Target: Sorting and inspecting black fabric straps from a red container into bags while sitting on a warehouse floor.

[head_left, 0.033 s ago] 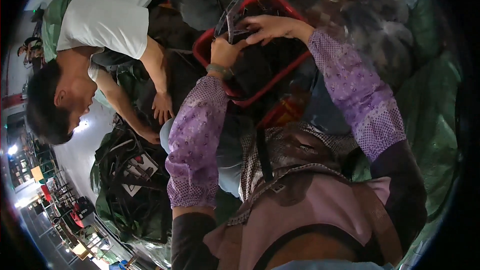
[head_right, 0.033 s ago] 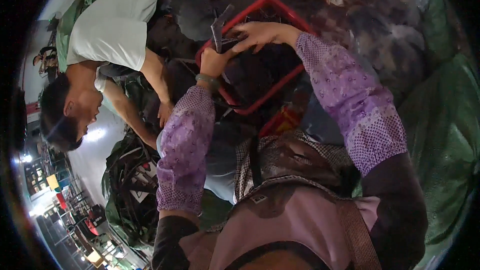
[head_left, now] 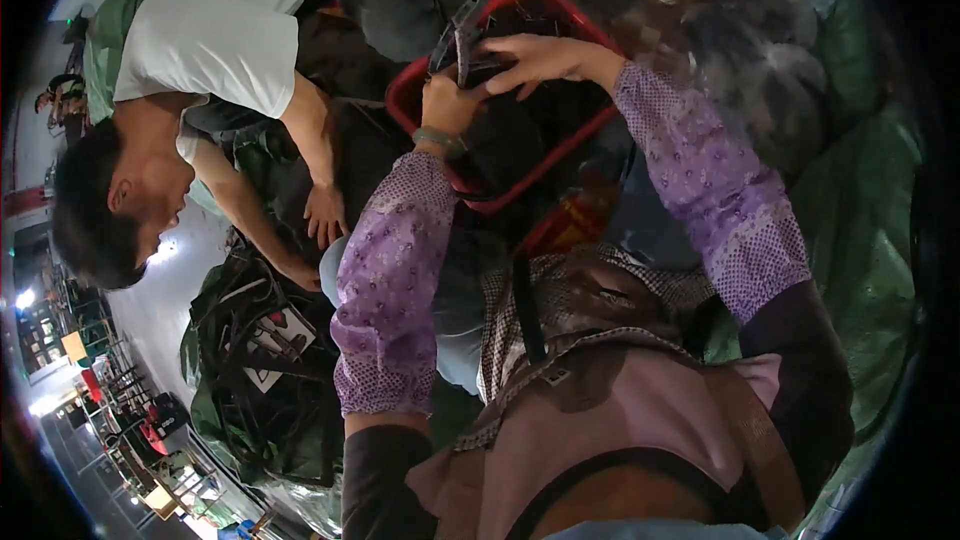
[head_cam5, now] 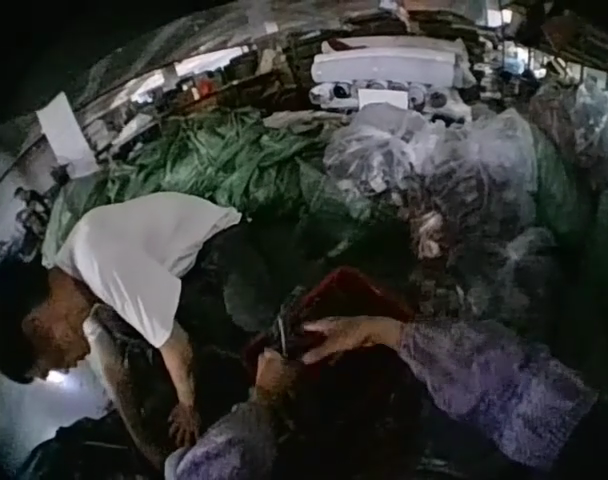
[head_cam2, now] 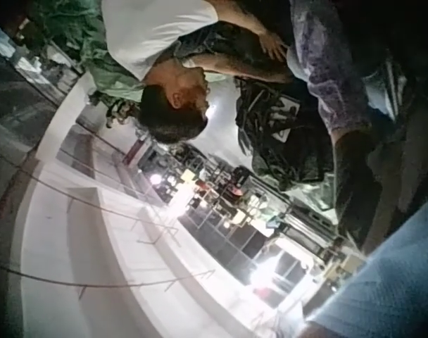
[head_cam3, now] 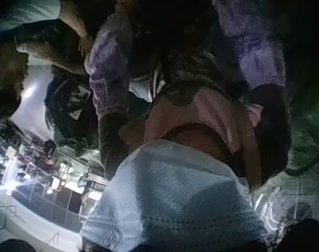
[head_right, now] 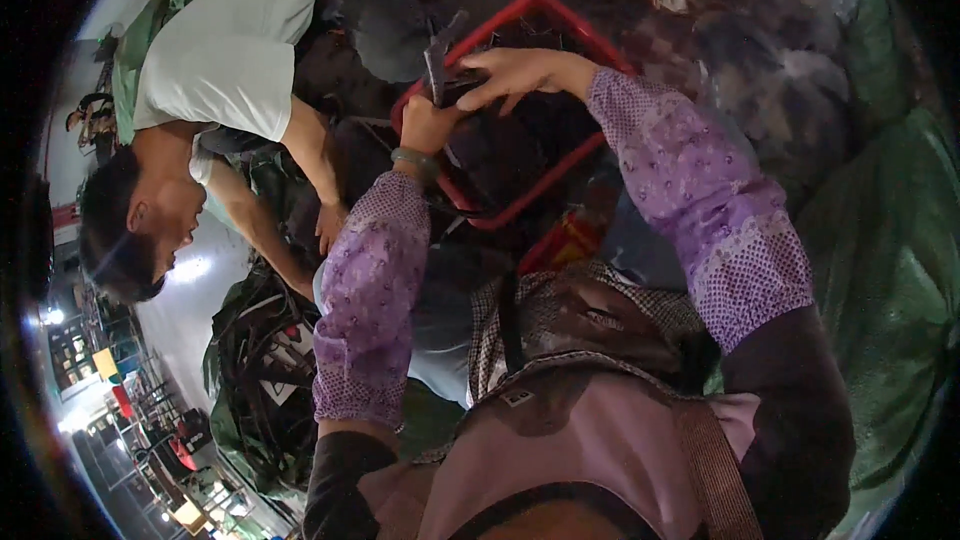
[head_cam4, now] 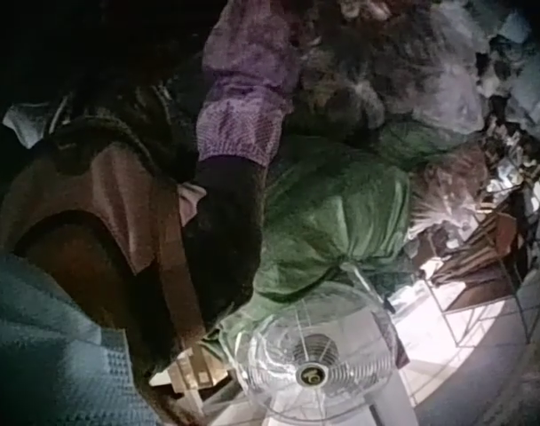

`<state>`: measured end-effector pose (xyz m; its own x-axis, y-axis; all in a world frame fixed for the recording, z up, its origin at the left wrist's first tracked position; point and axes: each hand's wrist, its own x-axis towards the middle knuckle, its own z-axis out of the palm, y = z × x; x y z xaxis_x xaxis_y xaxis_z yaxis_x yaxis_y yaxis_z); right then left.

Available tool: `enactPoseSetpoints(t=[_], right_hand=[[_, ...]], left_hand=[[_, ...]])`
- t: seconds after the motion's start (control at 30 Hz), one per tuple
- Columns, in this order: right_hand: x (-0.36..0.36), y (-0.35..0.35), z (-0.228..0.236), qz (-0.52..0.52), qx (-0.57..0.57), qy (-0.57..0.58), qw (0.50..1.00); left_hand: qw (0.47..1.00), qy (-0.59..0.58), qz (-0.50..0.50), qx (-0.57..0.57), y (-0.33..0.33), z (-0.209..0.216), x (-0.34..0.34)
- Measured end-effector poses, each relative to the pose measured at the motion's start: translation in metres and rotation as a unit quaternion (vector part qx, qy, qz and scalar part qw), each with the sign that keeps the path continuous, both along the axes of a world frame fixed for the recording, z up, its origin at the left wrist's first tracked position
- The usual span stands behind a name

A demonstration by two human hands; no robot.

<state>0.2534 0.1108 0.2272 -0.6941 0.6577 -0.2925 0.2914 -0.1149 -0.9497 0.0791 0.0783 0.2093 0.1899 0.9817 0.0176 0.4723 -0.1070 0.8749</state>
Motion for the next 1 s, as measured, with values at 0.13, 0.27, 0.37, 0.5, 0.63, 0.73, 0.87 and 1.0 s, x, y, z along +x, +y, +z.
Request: enactPoseSetpoints(t=[0.13,0.27,0.37,0.5,0.63,0.73,0.87,1.0], right_hand=[[-0.009,-0.002,-0.013,-0.086,0.066,-0.006,0.994],[-0.013,0.005,-0.023,-0.119,0.346,-0.164,0.916],[0.006,0.012,-0.033,-0.166,0.481,-0.199,0.837],[0.011,0.015,-0.032,-0.182,0.384,-0.199,0.883],[-0.005,0.013,-0.01,-0.123,0.243,-0.112,0.956],[-0.005,0.011,-0.019,-0.112,0.428,-0.076,0.894],[-0.015,0.011,0.003,-0.051,0.309,-0.077,0.947],[-0.008,0.023,-0.017,-0.085,0.38,-0.067,0.919]], left_hand=[[0.998,0.018,-0.017,-0.051,0.0,0.0,0.003],[0.994,-0.041,0.059,-0.079,0.001,0.012,-0.008],[0.99,0.022,0.063,0.123,0.008,0.017,-0.009],[0.992,-0.095,0.078,-0.027,0.003,0.029,0.0],[0.996,0.032,0.013,-0.087,0.011,0.019,-0.02],[0.992,0.09,0.028,-0.085,0.014,0.008,-0.02],[0.959,0.194,0.03,0.203,0.016,-0.005,-0.02],[0.923,0.337,0.022,0.183,0.013,0.0,-0.008]])
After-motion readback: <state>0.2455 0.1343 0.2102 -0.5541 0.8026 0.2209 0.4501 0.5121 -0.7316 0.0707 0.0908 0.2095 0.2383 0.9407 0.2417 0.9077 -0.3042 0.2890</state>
